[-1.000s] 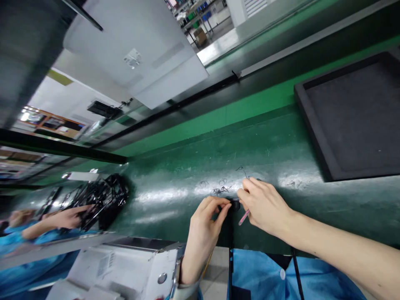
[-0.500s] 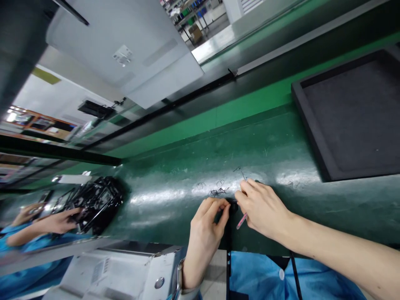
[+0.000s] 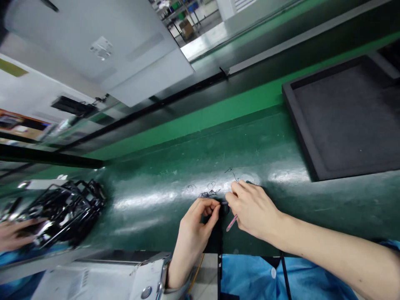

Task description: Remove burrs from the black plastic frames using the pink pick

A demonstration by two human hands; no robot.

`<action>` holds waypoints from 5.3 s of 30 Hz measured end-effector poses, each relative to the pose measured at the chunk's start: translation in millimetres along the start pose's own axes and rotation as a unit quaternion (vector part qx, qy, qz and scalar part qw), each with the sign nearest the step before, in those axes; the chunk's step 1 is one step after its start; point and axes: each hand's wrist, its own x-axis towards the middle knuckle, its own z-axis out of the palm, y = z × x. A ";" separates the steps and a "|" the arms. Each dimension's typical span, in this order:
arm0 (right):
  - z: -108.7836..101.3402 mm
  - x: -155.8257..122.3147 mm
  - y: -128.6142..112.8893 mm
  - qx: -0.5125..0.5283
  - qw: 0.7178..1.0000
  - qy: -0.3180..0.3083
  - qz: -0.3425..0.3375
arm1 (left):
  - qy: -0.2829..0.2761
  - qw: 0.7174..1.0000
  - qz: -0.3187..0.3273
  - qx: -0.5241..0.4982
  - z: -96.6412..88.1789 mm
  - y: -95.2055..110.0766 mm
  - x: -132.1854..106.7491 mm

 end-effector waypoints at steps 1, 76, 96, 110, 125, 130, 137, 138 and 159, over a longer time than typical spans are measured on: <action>-0.5 0.1 -0.3 0.000 1.000 0.000 0.000 | -0.008 1.000 0.001 0.005 -0.5 1.0 1.8; 0.0 -1.8 0.8 -0.002 0.999 0.034 -0.009 | -0.046 0.990 0.066 0.116 3.3 14.1 -33.0; -1.2 -0.9 0.1 0.000 0.999 0.036 -0.006 | -0.054 0.995 0.057 0.057 -11.7 15.0 -27.8; -0.4 0.8 0.8 -0.008 0.999 0.033 -0.010 | -0.038 0.999 0.016 0.009 -5.2 9.6 -41.2; -2.8 0.2 -1.3 -0.012 0.999 0.029 -0.008 | -0.077 0.994 0.056 0.056 -11.2 14.5 -32.1; -2.7 0.4 -1.2 -0.012 1.000 0.027 -0.008 | -0.087 0.995 0.036 0.041 -10.4 14.8 -32.1; -1.3 -1.6 -0.6 -0.016 0.999 0.026 -0.011 | -0.067 0.996 -0.037 -0.036 -15.8 0.9 -37.9; -1.4 -1.2 -0.6 -0.016 0.999 0.026 -0.010 | -0.065 0.997 -0.038 -0.035 -15.9 -0.4 -37.4; -1.7 0.6 -0.5 -0.007 1.000 0.020 -0.009 | -0.163 0.986 0.013 -0.029 -43.8 22.4 -50.2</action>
